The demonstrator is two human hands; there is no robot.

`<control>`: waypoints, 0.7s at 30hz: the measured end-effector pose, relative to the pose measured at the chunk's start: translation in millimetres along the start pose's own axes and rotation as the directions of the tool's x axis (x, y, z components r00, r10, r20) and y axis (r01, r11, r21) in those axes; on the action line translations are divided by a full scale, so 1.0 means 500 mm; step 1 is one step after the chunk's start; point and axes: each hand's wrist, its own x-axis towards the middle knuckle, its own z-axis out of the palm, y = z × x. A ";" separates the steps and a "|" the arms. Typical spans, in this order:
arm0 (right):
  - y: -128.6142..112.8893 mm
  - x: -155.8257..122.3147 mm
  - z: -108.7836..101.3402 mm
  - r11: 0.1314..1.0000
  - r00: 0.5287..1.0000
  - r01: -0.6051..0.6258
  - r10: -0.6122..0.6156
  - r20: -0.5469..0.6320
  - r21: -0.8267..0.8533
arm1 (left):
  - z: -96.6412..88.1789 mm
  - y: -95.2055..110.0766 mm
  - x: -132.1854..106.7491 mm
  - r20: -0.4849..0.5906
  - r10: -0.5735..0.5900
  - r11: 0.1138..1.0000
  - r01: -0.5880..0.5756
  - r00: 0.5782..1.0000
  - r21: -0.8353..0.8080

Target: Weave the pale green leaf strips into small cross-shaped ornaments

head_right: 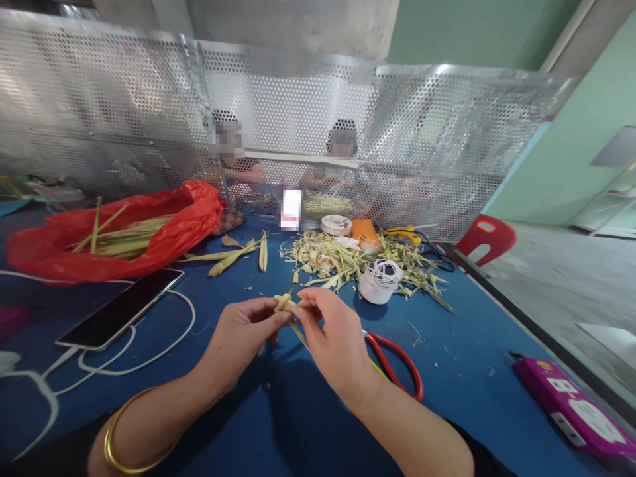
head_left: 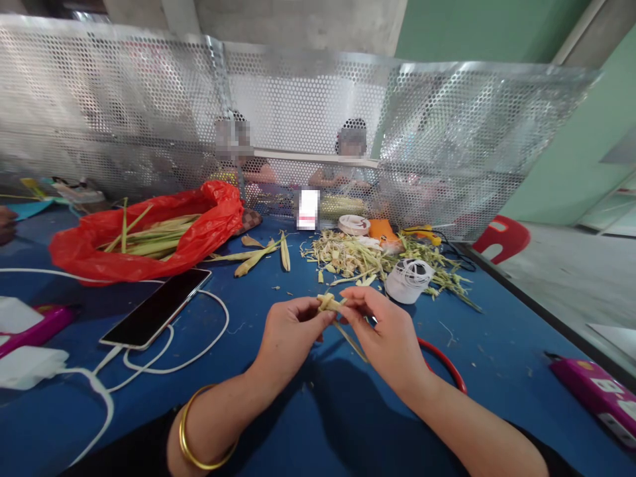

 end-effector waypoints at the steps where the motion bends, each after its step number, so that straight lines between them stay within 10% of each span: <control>1: 0.001 0.000 0.000 0.999 0.999 -0.035 0.035 0.002 0.006 | 0.001 0.000 0.000 0.009 -0.001 1.000 0.001 1.000 0.008; 10: -0.006 0.007 -0.017 0.988 0.995 0.052 -0.040 0.089 -0.143 | 0.000 -0.022 -0.006 0.175 0.110 0.975 -0.141 0.978 0.174; 21: -0.004 0.027 -0.021 0.889 0.917 -0.353 0.266 0.299 0.292 | -0.003 -0.006 -0.010 0.535 -0.120 0.992 0.082 0.837 0.094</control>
